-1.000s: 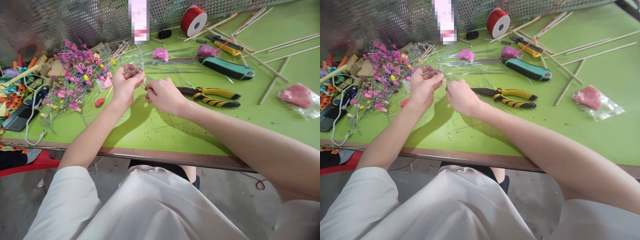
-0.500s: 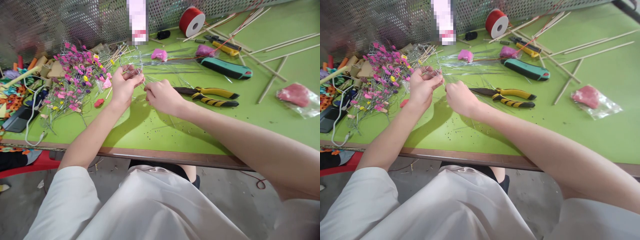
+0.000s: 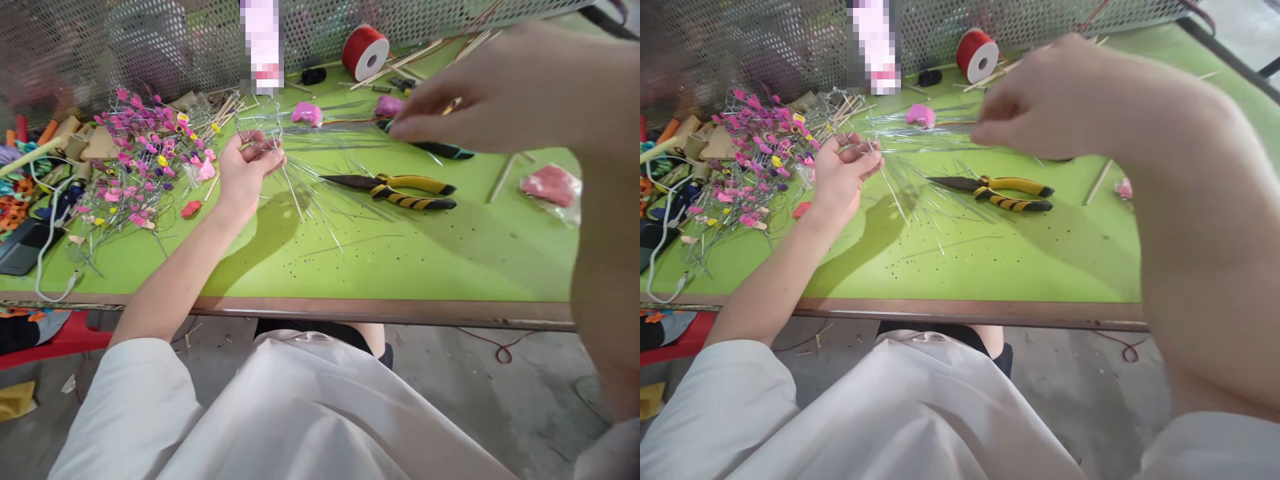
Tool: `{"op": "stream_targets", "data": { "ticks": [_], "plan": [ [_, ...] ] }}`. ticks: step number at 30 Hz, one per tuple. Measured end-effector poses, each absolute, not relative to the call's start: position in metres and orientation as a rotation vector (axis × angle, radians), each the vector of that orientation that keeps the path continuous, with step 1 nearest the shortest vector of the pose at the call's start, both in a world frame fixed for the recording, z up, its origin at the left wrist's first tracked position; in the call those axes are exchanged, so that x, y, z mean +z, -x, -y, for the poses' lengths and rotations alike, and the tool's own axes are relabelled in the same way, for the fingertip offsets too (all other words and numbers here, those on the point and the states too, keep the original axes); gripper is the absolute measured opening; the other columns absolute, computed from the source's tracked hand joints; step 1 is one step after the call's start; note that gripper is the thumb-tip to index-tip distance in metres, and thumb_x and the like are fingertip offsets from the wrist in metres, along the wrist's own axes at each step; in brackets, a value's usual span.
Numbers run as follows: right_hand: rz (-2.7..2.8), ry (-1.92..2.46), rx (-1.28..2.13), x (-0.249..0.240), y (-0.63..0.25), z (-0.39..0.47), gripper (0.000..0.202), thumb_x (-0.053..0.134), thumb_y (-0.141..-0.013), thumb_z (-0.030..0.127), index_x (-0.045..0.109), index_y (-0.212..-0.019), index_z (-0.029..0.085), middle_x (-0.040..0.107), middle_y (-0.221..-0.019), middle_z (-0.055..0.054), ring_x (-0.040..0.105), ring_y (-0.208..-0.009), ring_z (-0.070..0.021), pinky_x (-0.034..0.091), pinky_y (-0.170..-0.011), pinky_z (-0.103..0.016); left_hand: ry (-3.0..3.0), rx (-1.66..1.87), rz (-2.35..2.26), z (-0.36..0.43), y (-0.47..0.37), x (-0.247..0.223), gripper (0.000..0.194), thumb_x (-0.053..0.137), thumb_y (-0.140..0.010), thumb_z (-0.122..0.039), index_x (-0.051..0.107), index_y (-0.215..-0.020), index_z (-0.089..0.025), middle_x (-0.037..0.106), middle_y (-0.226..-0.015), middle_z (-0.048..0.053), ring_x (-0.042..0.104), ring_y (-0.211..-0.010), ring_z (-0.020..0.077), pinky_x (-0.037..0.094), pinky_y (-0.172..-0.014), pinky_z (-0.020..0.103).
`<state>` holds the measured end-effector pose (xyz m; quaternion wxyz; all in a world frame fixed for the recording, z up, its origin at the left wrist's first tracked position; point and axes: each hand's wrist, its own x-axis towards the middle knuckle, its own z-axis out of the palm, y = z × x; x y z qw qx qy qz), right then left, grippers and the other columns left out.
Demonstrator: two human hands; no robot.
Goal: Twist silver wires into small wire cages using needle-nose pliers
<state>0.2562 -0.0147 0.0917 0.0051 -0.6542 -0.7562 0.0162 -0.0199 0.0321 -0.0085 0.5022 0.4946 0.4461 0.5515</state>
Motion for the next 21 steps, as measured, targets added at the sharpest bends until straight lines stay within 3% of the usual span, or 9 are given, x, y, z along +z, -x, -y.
{"op": "stream_targets", "data": {
  "ticks": [3, 7, 10, 15, 21],
  "plan": [
    [2.441, 2.125, 0.309, 0.054, -0.285, 0.017, 0.02, 0.092, -0.085, 0.035, 0.088, -0.1, 0.023, 0.08, -0.097, -0.003, 0.066, -0.085, -0.0148, 0.044, -0.08, -0.039, -1.247, 1.319, -1.036, -0.041, 0.029, -0.008, 0.036, 0.091, -0.087, -0.015, 0.06, -0.104, -0.024, 0.078, -0.103, -0.001, 0.059, -0.146, 0.0267, 0.048, -0.129, 0.058],
    [2.522, 1.956, 0.348, 0.0, -0.305, 0.012, 0.031, 0.101, -0.071, 0.04, 0.086, -0.09, 0.019, 0.074, -0.099, -0.01, 0.06, -0.088, -0.0157, 0.047, -0.089, -0.037, -1.314, 1.257, -1.024, -0.05, 0.041, 0.003, 0.043, 0.092, -0.086, -0.016, 0.056, -0.104, -0.03, 0.082, -0.106, -0.005, 0.054, -0.153, 0.0313, 0.036, -0.138, 0.063],
    [2.536, 1.79, 0.341, -0.018, -0.308, 0.01, 0.04, 0.107, -0.062, 0.034, 0.084, -0.091, 0.02, 0.071, -0.108, -0.013, 0.06, -0.093, -0.0191, 0.048, -0.093, -0.039, -1.319, 1.239, -1.046, -0.042, 0.038, 0.013, 0.042, 0.091, -0.084, -0.013, 0.056, -0.102, -0.029, 0.083, -0.106, -0.002, 0.058, -0.15, 0.0325, 0.04, -0.136, 0.063],
    [2.504, 1.703, 0.445, -0.022, -0.304, 0.011, 0.022, 0.096, -0.079, 0.024, 0.076, -0.084, 0.02, 0.069, -0.107, -0.017, 0.061, -0.101, -0.0243, 0.048, -0.099, -0.043, -1.262, 1.185, -1.145, -0.018, 0.017, 0.015, 0.038, 0.083, -0.082, -0.003, 0.059, -0.105, -0.021, 0.078, -0.11, 0.005, 0.062, -0.149, 0.0348, 0.054, -0.122, 0.066],
    [2.194, 1.91, 0.603, -0.01, -0.303, 0.019, 0.03, 0.083, -0.091, 0.013, 0.062, -0.071, 0.022, 0.068, -0.088, -0.007, 0.059, -0.081, -0.0159, 0.047, -0.084, -0.039, -1.189, 1.133, -1.108, -0.01, 0.01, 0.011, 0.04, 0.078, -0.079, 0.006, 0.06, -0.103, -0.019, 0.078, -0.108, 0.006, 0.068, -0.143, 0.0356, 0.059, -0.117, 0.064]
  ]
}}
